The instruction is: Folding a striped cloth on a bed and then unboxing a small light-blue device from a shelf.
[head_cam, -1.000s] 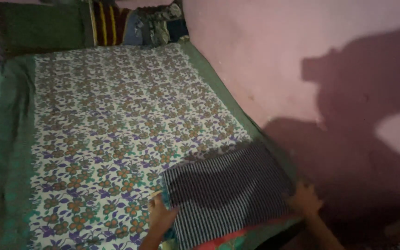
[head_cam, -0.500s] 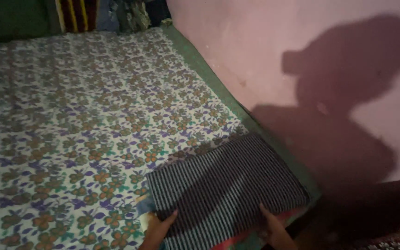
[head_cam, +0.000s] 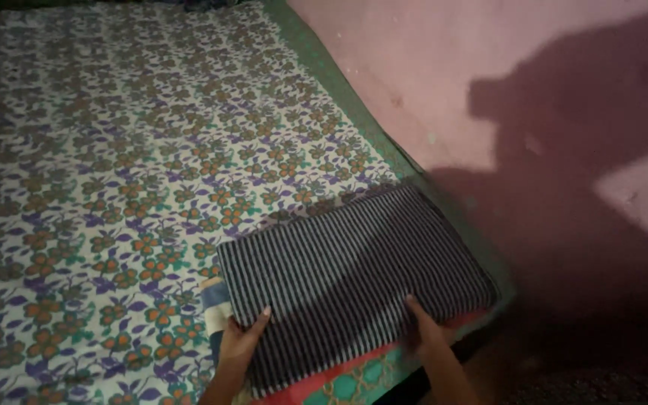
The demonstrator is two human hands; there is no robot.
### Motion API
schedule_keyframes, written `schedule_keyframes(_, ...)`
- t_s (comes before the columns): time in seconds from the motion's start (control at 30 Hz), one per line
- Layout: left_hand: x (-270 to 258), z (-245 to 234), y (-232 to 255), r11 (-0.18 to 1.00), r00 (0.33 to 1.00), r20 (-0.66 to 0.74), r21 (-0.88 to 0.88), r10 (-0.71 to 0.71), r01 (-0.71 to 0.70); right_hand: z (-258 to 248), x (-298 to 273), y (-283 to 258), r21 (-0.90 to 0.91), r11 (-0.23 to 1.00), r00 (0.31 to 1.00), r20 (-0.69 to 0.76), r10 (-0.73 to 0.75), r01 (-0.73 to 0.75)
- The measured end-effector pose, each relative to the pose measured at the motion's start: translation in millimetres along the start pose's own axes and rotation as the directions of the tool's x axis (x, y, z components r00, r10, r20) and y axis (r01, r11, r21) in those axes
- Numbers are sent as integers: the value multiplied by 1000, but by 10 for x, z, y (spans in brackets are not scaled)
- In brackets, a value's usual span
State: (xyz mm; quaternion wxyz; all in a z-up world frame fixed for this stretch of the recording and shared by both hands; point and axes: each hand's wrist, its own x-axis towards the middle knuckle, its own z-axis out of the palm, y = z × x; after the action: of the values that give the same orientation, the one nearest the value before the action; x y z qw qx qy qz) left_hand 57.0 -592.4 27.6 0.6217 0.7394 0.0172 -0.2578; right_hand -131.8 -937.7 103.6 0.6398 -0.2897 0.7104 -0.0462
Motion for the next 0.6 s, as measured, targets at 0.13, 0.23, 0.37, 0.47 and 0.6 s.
schedule_keyframes(0.13, -633, 24, 463, 823, 917, -379, 479, -121, 306, -165, -4, 77, 102, 959, 952, 132, -278, 266)
schedule_keyframes(0.23, -742, 0, 228, 752, 788, -615, 536, 35, 385, -124, 117, 33, 211, 949, 935, 218, -281, 236)
schedule_keyframes(0.37, -797, 20, -68, 970, 888, -457, 236, 61, 55, -150, -301, 30, 134, 955, 942, 176, -286, 265)
schedule_keyframes(0.47, -773, 45, -139, 995, 940, -341, 92, -14, 48, -205, -651, -46, 85, 954, 938, 178, -298, 287)
schedule_keyframes(0.6, -789, 207, -543, 996, 950, -301, -1, 82, -86, -473, 80, -178, 160, 927, 910, 190, -367, 340)
